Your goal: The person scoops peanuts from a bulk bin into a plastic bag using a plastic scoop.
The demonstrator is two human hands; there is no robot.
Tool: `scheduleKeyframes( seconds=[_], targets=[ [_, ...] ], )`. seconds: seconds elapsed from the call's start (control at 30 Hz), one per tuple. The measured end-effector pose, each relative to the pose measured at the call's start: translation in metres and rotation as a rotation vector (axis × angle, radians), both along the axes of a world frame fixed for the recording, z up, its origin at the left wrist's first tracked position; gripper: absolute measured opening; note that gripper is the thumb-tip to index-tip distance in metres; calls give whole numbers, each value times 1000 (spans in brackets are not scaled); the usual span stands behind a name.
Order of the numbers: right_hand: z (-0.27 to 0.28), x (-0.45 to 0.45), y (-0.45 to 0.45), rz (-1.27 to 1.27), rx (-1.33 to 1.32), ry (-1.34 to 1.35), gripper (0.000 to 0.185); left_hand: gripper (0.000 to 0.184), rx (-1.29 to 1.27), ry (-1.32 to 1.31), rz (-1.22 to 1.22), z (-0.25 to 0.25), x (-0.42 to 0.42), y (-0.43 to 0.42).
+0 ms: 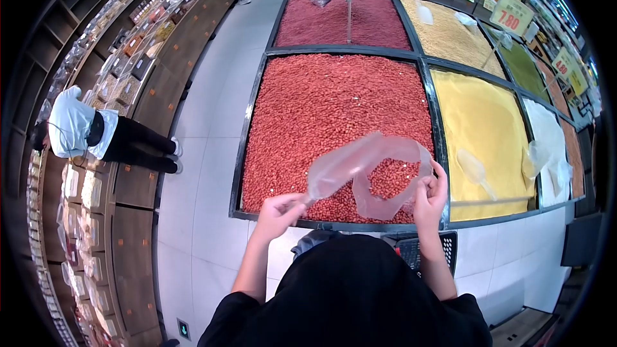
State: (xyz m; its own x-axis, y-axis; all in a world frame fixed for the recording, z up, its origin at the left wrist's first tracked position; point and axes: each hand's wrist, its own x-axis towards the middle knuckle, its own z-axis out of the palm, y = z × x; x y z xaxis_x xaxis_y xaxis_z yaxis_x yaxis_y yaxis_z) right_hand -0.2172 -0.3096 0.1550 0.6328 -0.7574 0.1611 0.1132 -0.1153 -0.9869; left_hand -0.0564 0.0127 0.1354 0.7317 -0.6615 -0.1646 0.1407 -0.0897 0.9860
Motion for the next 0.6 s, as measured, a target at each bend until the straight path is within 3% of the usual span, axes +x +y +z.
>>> scheduleKeyframes(
  seconds=[0.03,0.13,0.27,0.4,0.6],
  targets=[
    [-2,0,-1,-6,-11,11,56,30,1,0,4,-14,2,8],
    [-4,2,1,-5,-16,18,55,24,-30,-48,412,-36,7,16],
    [-2,4,7,-8,25,23,54,23,101,-40,641,-74,23,27],
    [-3,5,7,17,-3,32,55,24,106,54,736,-114,31,30],
    [-4,6,9,10,18,31,55,27,175,-57,765,-153,23,20]
  ],
)
